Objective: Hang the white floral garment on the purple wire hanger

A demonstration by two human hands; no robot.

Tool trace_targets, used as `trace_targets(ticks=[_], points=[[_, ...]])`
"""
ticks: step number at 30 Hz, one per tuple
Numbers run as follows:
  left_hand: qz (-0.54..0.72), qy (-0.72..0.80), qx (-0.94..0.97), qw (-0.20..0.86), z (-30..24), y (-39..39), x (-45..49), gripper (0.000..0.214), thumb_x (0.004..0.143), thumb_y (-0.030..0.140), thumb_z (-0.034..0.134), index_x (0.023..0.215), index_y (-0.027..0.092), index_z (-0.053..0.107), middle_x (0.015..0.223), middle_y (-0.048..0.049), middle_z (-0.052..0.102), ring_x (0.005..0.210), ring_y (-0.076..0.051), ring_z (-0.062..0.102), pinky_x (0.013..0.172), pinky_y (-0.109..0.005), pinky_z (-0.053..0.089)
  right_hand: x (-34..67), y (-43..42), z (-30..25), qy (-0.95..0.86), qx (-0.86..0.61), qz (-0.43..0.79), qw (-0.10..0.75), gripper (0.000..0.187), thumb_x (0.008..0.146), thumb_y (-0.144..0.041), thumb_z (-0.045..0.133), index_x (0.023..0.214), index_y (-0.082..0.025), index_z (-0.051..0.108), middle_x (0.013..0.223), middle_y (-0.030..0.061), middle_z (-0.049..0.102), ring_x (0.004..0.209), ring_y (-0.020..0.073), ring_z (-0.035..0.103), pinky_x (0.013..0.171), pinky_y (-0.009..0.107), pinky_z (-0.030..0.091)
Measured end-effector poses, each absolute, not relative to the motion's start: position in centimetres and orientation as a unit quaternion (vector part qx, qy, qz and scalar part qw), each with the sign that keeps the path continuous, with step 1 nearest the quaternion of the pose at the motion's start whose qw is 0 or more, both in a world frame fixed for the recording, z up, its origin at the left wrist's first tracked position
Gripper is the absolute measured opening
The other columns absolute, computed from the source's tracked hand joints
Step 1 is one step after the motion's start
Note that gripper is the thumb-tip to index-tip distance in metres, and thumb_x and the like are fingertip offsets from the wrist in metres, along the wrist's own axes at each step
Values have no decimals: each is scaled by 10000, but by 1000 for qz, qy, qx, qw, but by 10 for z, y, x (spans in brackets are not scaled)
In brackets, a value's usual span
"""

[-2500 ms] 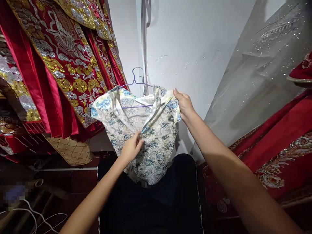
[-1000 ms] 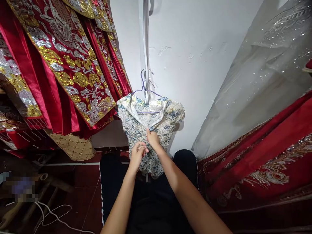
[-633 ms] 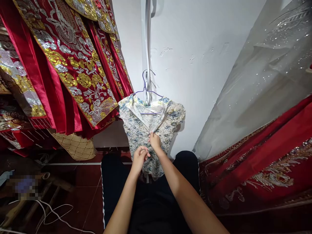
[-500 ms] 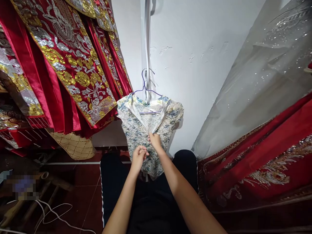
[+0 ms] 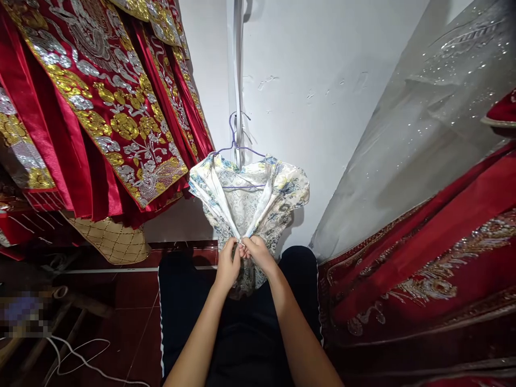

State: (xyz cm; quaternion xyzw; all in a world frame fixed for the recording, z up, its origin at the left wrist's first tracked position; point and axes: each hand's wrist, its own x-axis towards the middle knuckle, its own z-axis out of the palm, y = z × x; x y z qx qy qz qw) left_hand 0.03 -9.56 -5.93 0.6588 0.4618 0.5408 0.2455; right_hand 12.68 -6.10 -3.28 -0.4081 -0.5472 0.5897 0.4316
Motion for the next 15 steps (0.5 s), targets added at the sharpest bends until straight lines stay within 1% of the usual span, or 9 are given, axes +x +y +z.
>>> trace_targets(ticks=[2,6,10,12,15], points=[[556,460,644,254,-56,-99,1,161,967,274,478,912,195,607,773,-15,620,720,-160,579,708,-264,439,126,-67,-24,-552,-389,601,428,378,832,-478,570,628,-163,611,538,19,586,471,102,484,486,235,372],[587,475,603,257,-55,-106,3,176,953,313,528,1020,190,636,798,-20,657,718,-157,609,684,-250,453,127,-76,-12,-564,-360,606,430,371,841,-519,631,756,-158,645,556,-8,583,480,94,484,472,219,351],[598,485,586,253,-53,-112,8,211,935,328,560,1056,185,656,763,-17,665,677,-153,608,634,-239,445,133,-77,-5,-565,-364,603,431,340,824,-479,666,741,-150,642,549,-13,574,474,81,471,458,204,331],[605,476,586,255,-50,-114,10,207,933,326,563,1046,183,662,800,-30,687,714,-162,631,646,-240,452,137,-78,-2,-557,-370,605,432,304,820,-439,665,749,-143,653,559,-10,580,470,73,464,453,198,320],[604,464,596,252,-47,-116,11,178,945,316,547,985,183,658,849,-42,698,771,-170,646,703,-251,461,141,-81,3,-536,-383,617,430,265,802,-395,671,772,-132,675,569,-7,582,457,62,452,438,190,290]])
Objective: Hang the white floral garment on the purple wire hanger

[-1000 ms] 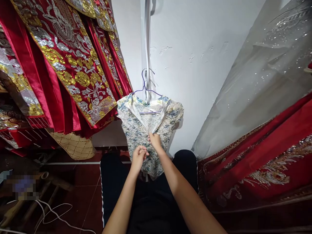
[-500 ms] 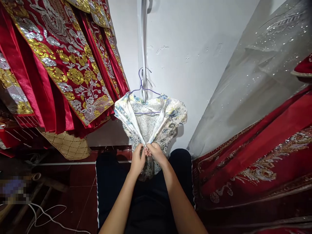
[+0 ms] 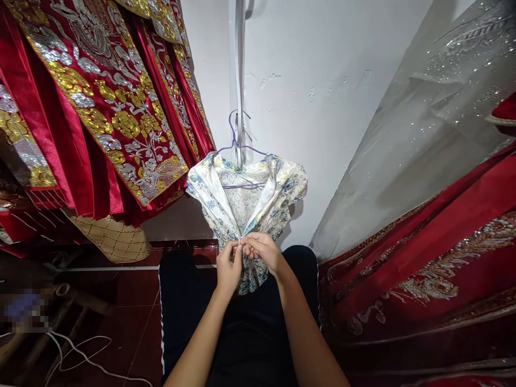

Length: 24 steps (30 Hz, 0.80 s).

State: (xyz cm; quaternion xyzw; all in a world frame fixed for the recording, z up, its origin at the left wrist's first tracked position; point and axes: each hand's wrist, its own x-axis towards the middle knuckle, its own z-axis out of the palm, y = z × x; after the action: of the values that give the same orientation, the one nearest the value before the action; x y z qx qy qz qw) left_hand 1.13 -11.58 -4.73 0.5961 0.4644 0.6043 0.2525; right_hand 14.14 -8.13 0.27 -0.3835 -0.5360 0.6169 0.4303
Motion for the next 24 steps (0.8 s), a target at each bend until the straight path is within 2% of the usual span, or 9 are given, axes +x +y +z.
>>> trace_targets(ticks=[5,10,14,18,21,23,24], points=[[569,474,624,249,-51,-117,18,149,959,312,517,913,194,595,773,-10,636,689,-148,573,642,-239,393,143,-83,20,-493,-414,600,474,293,773,-410,708,806,-118,705,531,-20,545,430,54,411,409,182,273],[551,474,640,249,-61,-114,34,186,964,320,492,819,205,499,635,41,438,588,-124,425,598,-237,321,143,-46,86,-525,-395,507,558,239,742,-353,756,715,-125,688,536,-16,557,433,46,415,385,166,278],[541,449,652,284,-75,-113,43,200,955,332,495,801,205,485,638,42,421,595,-122,424,601,-230,329,140,-2,154,-545,-379,473,580,151,728,-234,727,665,-105,681,500,-17,548,404,32,400,362,151,259],[519,446,664,302,-77,-109,35,229,945,364,515,791,195,533,606,45,428,560,-120,437,572,-229,336,133,8,181,-559,-351,449,602,143,767,-222,665,706,-95,688,483,-26,538,383,27,394,356,146,247],[528,423,672,300,-41,-96,19,196,935,368,552,920,187,623,711,6,567,659,-141,541,636,-243,407,129,-6,175,-582,-314,455,597,167,781,-279,679,759,-114,686,491,-28,554,387,39,412,365,153,266],[570,379,675,276,4,-81,5,268,945,353,556,1154,197,617,889,-45,652,817,-173,606,753,-278,458,129,-16,170,-594,-308,452,590,162,785,-288,681,761,-128,676,490,-27,559,393,47,421,376,160,278],[607,360,666,242,31,-72,-2,315,950,352,554,1225,202,590,887,-47,651,819,-176,608,773,-291,464,129,-20,170,-603,-311,441,587,152,790,-279,673,755,-131,672,488,-26,560,397,51,426,383,163,284]])
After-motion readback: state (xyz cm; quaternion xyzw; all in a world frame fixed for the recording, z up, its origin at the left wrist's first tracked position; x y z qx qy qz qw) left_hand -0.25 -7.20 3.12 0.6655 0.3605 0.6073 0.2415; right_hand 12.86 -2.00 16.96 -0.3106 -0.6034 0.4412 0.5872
